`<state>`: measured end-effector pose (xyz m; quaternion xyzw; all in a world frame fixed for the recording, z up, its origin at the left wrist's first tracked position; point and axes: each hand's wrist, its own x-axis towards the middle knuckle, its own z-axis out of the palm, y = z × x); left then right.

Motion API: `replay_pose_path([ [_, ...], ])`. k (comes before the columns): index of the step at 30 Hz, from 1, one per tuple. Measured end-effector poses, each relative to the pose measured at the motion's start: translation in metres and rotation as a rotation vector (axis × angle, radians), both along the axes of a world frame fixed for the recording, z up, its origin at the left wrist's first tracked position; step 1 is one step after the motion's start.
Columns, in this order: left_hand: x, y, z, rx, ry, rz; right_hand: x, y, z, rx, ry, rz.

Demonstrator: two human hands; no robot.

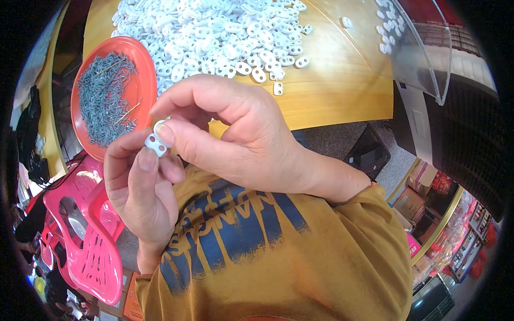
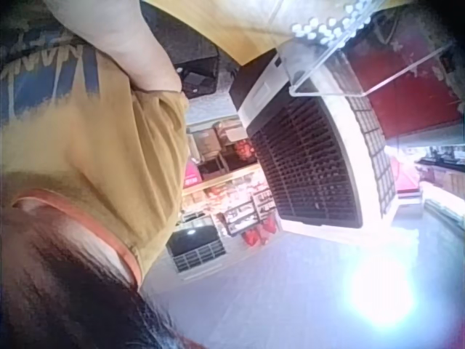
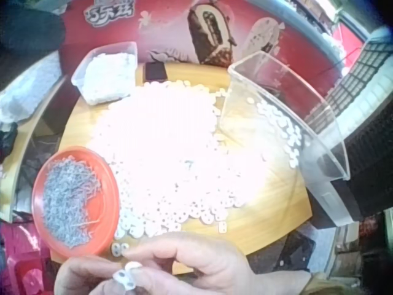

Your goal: Assembling small white plastic components by manually inserting metal pins into them.

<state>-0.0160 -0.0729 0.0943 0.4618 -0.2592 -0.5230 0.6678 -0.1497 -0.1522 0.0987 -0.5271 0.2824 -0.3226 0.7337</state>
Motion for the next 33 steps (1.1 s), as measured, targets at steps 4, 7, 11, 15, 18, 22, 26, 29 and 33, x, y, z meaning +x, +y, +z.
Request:
replay_pose_path([
  [4,-0.001,-0.001,-0.001,0.001,0.056,0.006,0.001,-0.001,-0.005,-0.033,-0.012,0.036],
  [7,0.000,-0.001,0.001,-0.006,0.072,0.052,-0.002,-0.007,-0.007,-0.276,0.019,0.118],
  [11,-0.002,-0.001,0.001,-0.026,0.087,0.066,0.000,-0.008,-0.006,-0.445,0.055,0.093],
  [15,-0.001,-0.001,0.001,-0.044,0.079,0.037,0.003,-0.007,-0.007,-0.444,0.011,-0.012],
  [18,0.000,0.000,-0.001,-0.056,0.067,0.013,0.002,-0.009,-0.006,-0.449,0.031,-0.007],
  [22,0.000,-0.001,-0.002,-0.074,0.092,0.013,0.003,-0.005,-0.008,-0.428,0.012,-0.021],
  [26,0.001,0.000,-0.006,-0.061,0.090,0.004,0.001,-0.008,-0.012,-0.466,-0.013,0.069],
  [29,0.004,0.000,-0.009,-0.072,0.149,-0.054,0.008,-0.002,-0.013,-0.487,-0.023,-0.061],
  [33,0.004,0.001,-0.010,-0.075,0.151,-0.078,0.006,-0.005,-0.012,-0.503,-0.006,-0.049],
])
